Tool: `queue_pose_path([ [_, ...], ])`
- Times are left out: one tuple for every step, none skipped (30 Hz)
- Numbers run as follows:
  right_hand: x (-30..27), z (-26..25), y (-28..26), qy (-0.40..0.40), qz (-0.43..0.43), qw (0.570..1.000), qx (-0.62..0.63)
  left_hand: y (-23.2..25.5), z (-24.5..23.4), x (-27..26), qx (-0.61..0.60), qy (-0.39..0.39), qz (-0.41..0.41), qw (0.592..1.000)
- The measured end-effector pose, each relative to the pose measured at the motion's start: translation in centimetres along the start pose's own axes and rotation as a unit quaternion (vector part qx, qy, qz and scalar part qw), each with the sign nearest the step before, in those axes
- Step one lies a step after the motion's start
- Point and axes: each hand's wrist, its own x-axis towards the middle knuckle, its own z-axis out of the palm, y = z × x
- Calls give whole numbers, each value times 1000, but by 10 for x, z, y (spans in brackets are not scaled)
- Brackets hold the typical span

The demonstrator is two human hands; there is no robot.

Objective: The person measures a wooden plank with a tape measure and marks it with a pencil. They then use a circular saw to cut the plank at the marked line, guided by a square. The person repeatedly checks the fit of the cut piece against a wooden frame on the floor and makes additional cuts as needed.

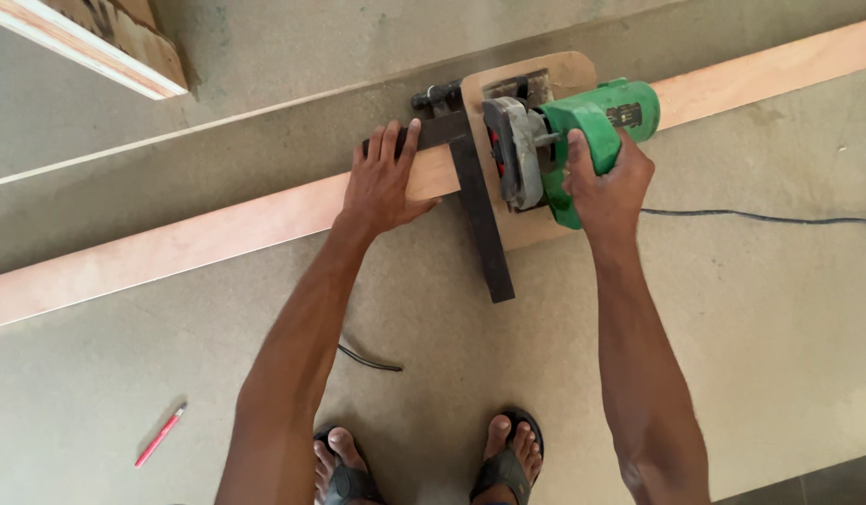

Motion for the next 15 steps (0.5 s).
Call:
queue_pose_path([
  [3, 1, 1, -1, -10, 1000, -14, 0, 0, 1, -9, 2, 0, 1000],
  [4, 1, 2, -4, -16, 999, -30, 0, 2, -1, -8, -1, 1, 1000],
  [4, 1, 3, -7, -18, 1000, -23, 0, 4, -3, -6, -3, 2, 1000],
  [7, 3, 4, -11, -22, 1000, -16, -1, 5, -4, -3, -4, 2, 1000],
  [9, 4, 4, -15, -25, 1000, -8, -2, 7, -5, -6, 5, 6, 1000],
  [13, 4, 4, -15, -17, 1000, 9, -3, 7, -3, -7, 18, 11, 1000],
  [16, 5, 4, -14, -8, 1000, 25, -4, 7, -1, -7, 30, 16, 999],
  [18, 6, 4, -15, 2, 999, 41, -4, 9, -1, -5, 21, 10, 1000],
  [19, 8, 4, -17, 3, 999, 51, -5, 10, -1, -3, 12, 4, 1000],
  [21, 9, 5, -18, 4, 998, 62, -5, 10, -2, 0, 2, 0, 1000],
  [22, 12, 6, -18, 6, 997, 73, -5, 10, -2, 0, 1, -2, 1000],
  [24, 12, 7, -14, 0, 998, 64, -4, 10, -2, -1, 0, -1, 1000],
  [25, 14, 7, -10, -6, 998, 54, -3, 10, -3, -2, 0, 0, 1000],
  [29, 14, 6, -5, -15, 999, 44, -2, 9, -1, -1, 0, 2, 1000],
  [31, 13, 5, -5, -10, 999, 40, 0, 7, -1, 1, 0, 3, 1000],
])
